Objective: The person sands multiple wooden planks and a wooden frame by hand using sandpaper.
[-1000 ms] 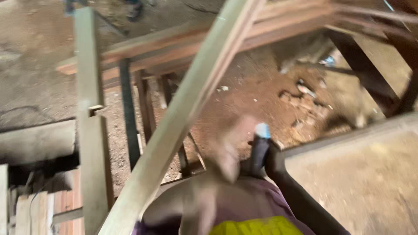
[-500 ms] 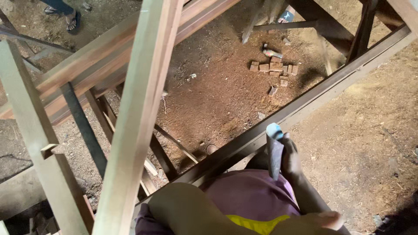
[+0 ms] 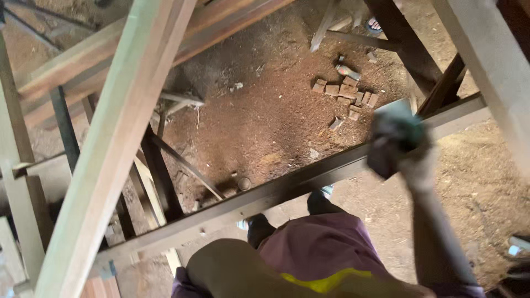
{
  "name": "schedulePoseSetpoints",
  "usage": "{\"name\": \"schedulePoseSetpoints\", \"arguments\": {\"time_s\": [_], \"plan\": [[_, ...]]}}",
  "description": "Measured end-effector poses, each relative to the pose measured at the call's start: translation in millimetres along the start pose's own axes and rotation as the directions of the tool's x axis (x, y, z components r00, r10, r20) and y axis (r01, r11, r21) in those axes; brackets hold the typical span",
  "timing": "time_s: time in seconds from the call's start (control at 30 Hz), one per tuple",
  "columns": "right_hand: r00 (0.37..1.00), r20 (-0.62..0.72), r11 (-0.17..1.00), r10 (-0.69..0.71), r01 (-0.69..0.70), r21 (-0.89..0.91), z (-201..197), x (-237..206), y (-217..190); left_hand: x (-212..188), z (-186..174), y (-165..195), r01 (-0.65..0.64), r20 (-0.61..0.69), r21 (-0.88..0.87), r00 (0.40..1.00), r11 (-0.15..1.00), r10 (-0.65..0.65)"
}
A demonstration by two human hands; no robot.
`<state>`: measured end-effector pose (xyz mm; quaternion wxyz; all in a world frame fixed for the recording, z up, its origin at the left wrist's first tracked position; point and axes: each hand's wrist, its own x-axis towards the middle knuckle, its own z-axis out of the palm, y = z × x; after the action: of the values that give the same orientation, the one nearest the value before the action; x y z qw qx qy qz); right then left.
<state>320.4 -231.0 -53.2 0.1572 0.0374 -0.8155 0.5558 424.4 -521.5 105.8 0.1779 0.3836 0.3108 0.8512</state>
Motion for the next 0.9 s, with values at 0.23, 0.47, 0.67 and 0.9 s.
{"name": "schedulePoseSetpoints", "arguments": {"time_s": [0.23, 0.47, 0.67, 0.9], "plan": [[0.963, -0.25, 0.985, -0.1, 0.059, -0.164, -193.2, 102.3, 124.0, 14.4, -32.9, -96.6, 0.163, -0.444, 0.213, 0.895, 0.963, -0.053], [0.847, -0.474, 0.551, 0.239, -0.521, -0.652, -265.2, 82.5, 159.3, -60.8, -55.8, -208.0, 0.559, -0.854, 0.199, 0.502, 0.805, -0.137], [0.896, -0.403, 0.216, 0.187, -0.438, -0.873, -274.3, 81.3, 144.9, -72.9, -35.0, -252.8, 0.595, -0.953, 0.171, 0.302, 0.786, -0.021], [0.852, -0.289, 0.448, 0.437, -0.485, -0.751, -310.7, 90.4, 159.7, -33.1, 6.0, -296.6, 0.643, -0.961, 0.184, 0.276, 0.743, -0.001]]}}
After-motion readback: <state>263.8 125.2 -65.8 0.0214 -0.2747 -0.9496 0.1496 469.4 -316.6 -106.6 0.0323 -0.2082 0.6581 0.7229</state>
